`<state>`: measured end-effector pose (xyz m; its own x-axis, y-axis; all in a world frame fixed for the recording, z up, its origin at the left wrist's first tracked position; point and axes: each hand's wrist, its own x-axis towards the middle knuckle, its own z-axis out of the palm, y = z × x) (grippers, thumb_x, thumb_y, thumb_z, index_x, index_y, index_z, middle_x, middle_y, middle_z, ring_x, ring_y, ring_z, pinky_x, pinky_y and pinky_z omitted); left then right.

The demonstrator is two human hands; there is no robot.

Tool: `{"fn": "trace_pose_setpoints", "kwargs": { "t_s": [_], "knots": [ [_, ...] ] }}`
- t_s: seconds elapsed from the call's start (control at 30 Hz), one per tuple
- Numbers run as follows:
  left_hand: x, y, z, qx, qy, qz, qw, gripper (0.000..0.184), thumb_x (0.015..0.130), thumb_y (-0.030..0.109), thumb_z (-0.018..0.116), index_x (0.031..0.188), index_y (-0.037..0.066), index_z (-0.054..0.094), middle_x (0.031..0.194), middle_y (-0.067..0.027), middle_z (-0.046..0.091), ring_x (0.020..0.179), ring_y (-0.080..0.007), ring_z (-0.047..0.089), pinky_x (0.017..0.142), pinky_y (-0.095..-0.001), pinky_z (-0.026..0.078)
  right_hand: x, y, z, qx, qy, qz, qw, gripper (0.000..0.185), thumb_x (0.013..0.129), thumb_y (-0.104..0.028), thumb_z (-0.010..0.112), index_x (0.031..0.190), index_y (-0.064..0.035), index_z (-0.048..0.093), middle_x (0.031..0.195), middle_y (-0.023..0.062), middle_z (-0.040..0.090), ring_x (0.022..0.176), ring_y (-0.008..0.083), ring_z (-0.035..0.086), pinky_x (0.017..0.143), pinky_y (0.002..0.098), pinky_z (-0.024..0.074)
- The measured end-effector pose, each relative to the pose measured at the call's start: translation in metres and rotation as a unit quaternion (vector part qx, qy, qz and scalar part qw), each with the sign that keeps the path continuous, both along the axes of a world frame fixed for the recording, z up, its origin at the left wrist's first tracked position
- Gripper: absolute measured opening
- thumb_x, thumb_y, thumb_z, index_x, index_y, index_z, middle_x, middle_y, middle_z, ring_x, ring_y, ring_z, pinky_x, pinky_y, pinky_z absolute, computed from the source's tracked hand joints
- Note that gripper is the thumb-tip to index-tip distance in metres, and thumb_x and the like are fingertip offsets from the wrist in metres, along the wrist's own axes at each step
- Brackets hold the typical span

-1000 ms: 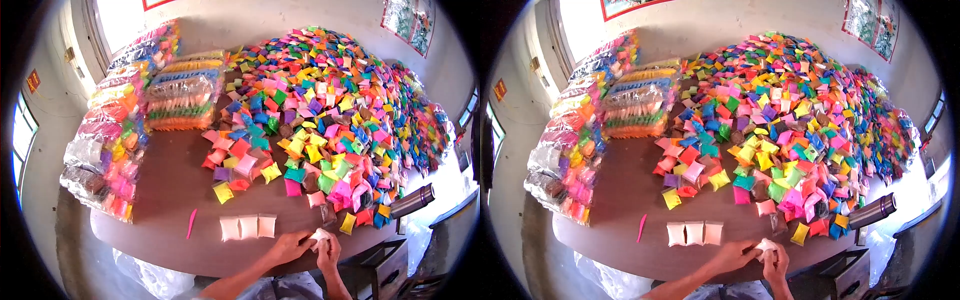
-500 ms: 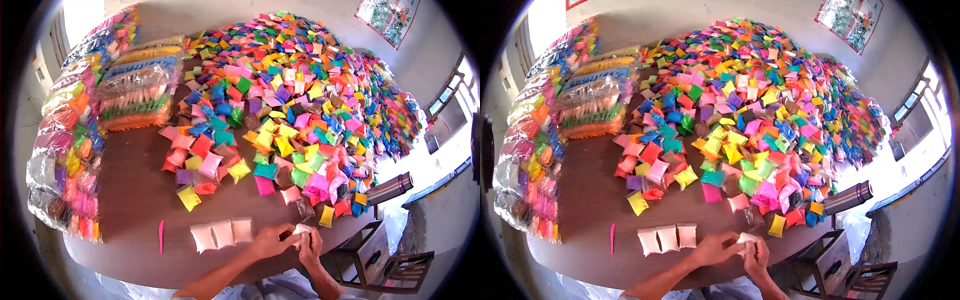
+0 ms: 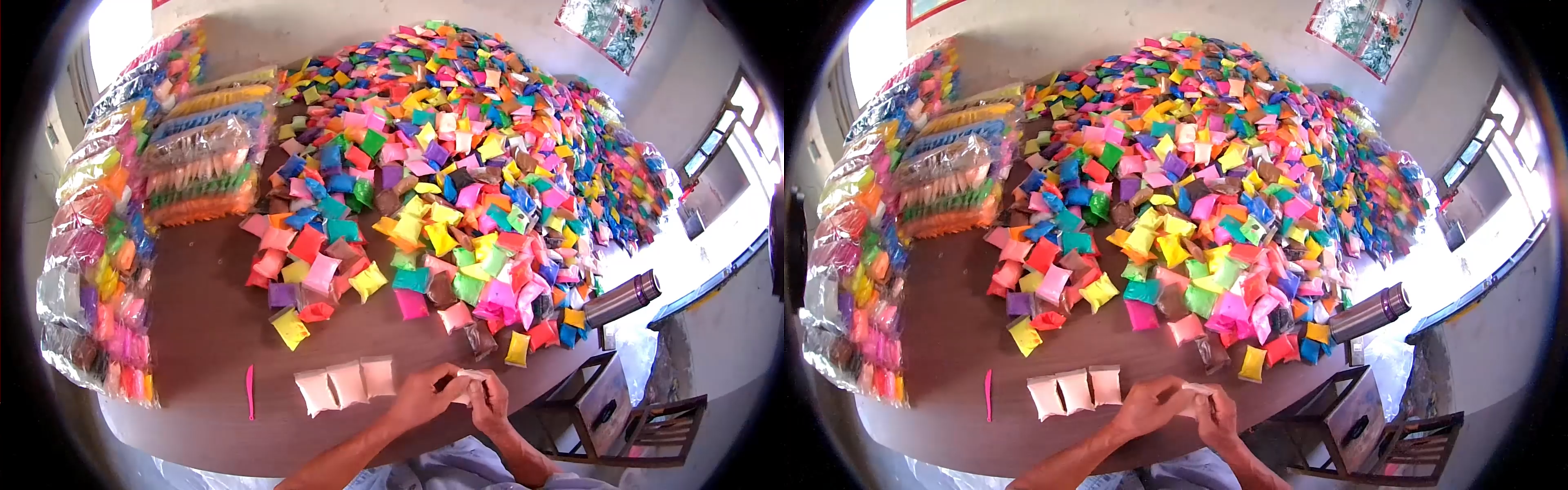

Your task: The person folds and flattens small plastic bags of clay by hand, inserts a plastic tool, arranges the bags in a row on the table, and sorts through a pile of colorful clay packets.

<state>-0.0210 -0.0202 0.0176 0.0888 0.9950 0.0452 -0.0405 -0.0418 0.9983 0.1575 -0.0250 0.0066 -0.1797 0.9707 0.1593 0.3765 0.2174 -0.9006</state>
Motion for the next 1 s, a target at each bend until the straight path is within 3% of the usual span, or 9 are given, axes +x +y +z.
{"fn": "trace_pose_setpoints", "kwargs": {
  "t_s": [0.23, 0.33, 0.4, 0.6, 0.73, 0.8, 1.0],
  "knots": [
    [0.001, -0.002, -0.008, 0.004, 0.044, 0.013, 0.999, 0.017, 0.096, 0.017, 0.071, 0.101, 0.001, 0.072, 0.076, -0.0044, 0.068, 0.070, -0.0067, 0.060, 0.061, -0.0279, 0.051, 0.001, -0.001, 0.001, -0.055, 0.053, -0.037, 0.996, 0.023, 0.103, -0.019, 0.052, 0.107, 0.0001, 0.064, 0.086, 0.0014, 0.064, 0.071, 0.0050, 0.057, 0.059, 0.0216, 0.0461],
    [-0.001, -0.001, -0.002, 0.014, 0.035, 0.004, 0.999, 0.016, 0.096, 0.016, 0.071, 0.100, 0.001, 0.073, 0.075, -0.0042, 0.067, 0.070, -0.0062, 0.060, 0.061, -0.0280, 0.051, 0.001, 0.001, -0.001, -0.021, 0.034, -0.051, 0.998, 0.018, 0.101, -0.016, 0.058, 0.102, -0.0005, 0.067, 0.078, 0.0005, 0.062, 0.067, 0.0047, 0.055, 0.059, 0.0241, 0.0450],
    [-0.001, -0.002, 0.002, 0.012, 0.029, -0.002, 1.000, 0.013, 0.095, 0.014, 0.071, 0.100, 0.001, 0.072, 0.076, -0.0045, 0.068, 0.070, -0.0063, 0.060, 0.061, -0.0282, 0.051, 0.002, -0.003, -0.004, -0.069, 0.058, -0.052, 0.995, 0.015, 0.099, -0.013, 0.061, 0.101, 0.0009, 0.067, 0.074, 0.0003, 0.061, 0.066, 0.0052, 0.054, 0.058, 0.0239, 0.0438],
    [0.000, 0.000, -0.012, 0.031, 0.046, 0.002, 0.998, 0.011, 0.094, 0.010, 0.070, 0.099, 0.000, 0.071, 0.078, -0.0054, 0.069, 0.072, -0.0066, 0.062, 0.063, -0.0287, 0.053, 0.003, -0.002, -0.010, -0.039, 0.029, -0.040, 0.998, 0.011, 0.096, -0.009, 0.063, 0.098, 0.0022, 0.067, 0.073, -0.0001, 0.060, 0.066, 0.0047, 0.051, 0.058, 0.0237, 0.0421],
    [0.001, -0.001, -0.017, 0.043, 0.055, 0.016, 0.997, 0.011, 0.094, 0.010, 0.070, 0.099, 0.000, 0.071, 0.079, -0.0061, 0.070, 0.073, -0.0068, 0.063, 0.065, -0.0289, 0.054, -0.002, 0.000, 0.003, -0.034, 0.029, -0.036, 0.998, 0.010, 0.096, -0.007, 0.062, 0.096, 0.0020, 0.067, 0.073, 0.0000, 0.061, 0.065, 0.0049, 0.052, 0.057, 0.0240, 0.0417],
    [0.000, -0.001, -0.018, 0.022, 0.060, -0.002, 0.998, 0.019, 0.097, 0.022, 0.070, 0.105, 0.005, 0.071, 0.084, -0.0145, 0.072, 0.070, -0.0182, 0.069, 0.066, -0.0332, 0.055, -0.002, 0.000, 0.004, -0.019, 0.027, -0.028, 0.999, 0.011, 0.095, -0.007, 0.062, 0.095, 0.0019, 0.068, 0.073, 0.0007, 0.061, 0.065, 0.0057, 0.052, 0.057, 0.0245, 0.0418],
    [-0.001, 0.001, -0.010, 0.013, 0.038, 0.004, 0.999, 0.018, 0.096, 0.020, 0.070, 0.104, 0.004, 0.072, 0.084, -0.0126, 0.072, 0.072, -0.0139, 0.068, 0.068, -0.0314, 0.055, 0.002, -0.001, 0.003, -0.031, 0.016, -0.027, 0.999, 0.008, 0.094, -0.006, 0.064, 0.096, 0.0014, 0.068, 0.075, 0.0030, 0.062, 0.068, 0.0075, 0.056, 0.059, 0.0246, 0.0445]
  ]
}}
